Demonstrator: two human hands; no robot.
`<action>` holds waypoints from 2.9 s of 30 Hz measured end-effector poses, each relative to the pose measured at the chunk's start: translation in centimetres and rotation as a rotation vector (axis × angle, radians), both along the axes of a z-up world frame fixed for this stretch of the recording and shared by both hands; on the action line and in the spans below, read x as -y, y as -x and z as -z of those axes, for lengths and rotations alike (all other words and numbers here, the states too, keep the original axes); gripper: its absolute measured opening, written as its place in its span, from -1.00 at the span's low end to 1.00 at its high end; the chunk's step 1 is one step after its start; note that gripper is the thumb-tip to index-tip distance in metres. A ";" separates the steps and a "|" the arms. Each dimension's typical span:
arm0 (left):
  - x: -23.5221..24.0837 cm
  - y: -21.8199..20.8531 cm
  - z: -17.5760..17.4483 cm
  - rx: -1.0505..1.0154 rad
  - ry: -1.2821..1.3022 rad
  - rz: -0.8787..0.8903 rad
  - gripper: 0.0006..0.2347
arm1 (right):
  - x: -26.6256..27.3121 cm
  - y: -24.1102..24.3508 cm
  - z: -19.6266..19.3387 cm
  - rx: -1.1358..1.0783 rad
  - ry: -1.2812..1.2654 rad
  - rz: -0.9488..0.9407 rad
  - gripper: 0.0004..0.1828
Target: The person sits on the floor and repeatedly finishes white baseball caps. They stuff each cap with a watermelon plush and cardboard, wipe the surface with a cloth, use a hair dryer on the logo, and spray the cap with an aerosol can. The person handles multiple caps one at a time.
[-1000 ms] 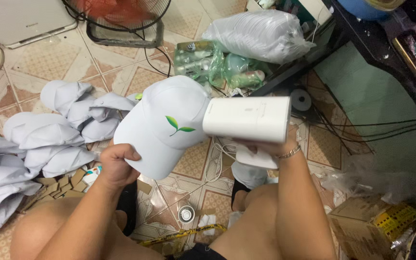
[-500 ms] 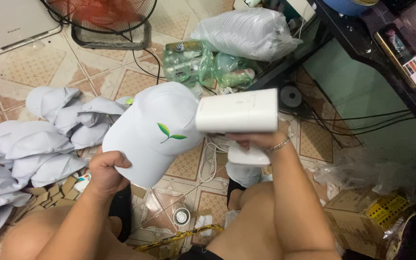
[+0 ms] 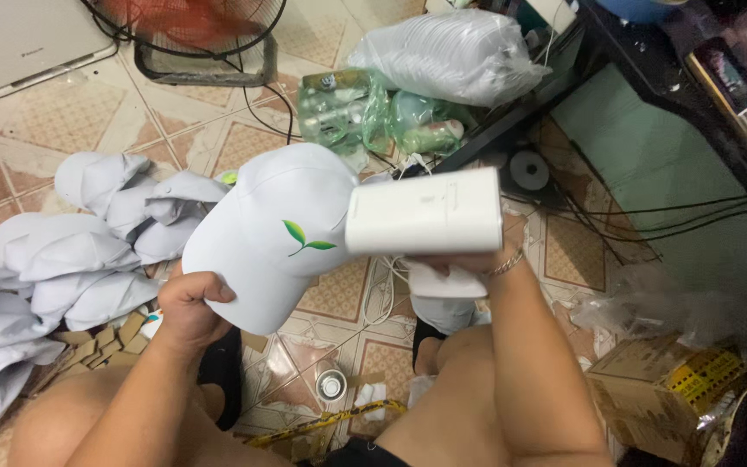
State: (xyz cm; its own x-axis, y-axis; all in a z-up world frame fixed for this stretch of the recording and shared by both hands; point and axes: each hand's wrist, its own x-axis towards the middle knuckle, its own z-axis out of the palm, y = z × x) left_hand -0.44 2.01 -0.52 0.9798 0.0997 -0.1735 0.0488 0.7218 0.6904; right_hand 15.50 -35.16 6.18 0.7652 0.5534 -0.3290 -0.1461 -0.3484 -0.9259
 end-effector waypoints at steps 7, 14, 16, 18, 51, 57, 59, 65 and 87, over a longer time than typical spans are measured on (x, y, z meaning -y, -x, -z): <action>0.8 -0.5 -0.6 -0.095 -0.018 -0.040 -0.53 | 0.3 -0.3 -0.2 -0.072 -0.092 0.024 -0.64; -0.1 0.0 1.2 -0.052 -0.153 0.029 -0.58 | 0.2 0.2 -0.6 -0.103 -0.065 0.041 -0.63; -0.2 -0.5 1.4 -0.056 -0.209 0.050 -0.57 | 0.2 0.0 -1.1 -0.164 -0.163 0.095 -0.63; -0.3 -0.6 1.4 -0.043 -0.254 0.069 -0.57 | 0.1 -0.1 -1.3 -0.235 -0.265 0.144 -0.62; 3.7 -1.2 -1.2 -0.001 0.340 -0.075 -0.37 | -0.1 2.2 2.6 0.306 0.009 -0.064 -0.50; 5.6 -2.1 -1.8 0.027 0.416 -0.107 -0.32 | -2.7 2.2 1.4 0.474 0.505 -0.075 -0.58; 5.6 -2.3 -2.0 0.003 0.438 -0.131 -0.33 | -3.4 2.4 1.6 0.924 0.359 -0.162 -0.61; 5.4 -2.6 -1.9 0.009 0.460 -0.166 -0.35 | -5.7 5.0 2.2 0.099 0.288 0.168 -0.64; 6.8 -3.6 1.1 -0.019 0.552 -0.236 -0.45 | -12.3 8.3 -0.2 -0.196 -0.094 0.349 -0.71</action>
State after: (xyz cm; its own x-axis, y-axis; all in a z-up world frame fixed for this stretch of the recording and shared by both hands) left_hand 3.21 -4.78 -1.62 0.9383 0.2048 -0.2788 -0.1483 0.9662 0.2108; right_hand 7.20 -22.84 6.35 0.8403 0.3057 -0.4476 -0.4173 -0.1622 -0.8942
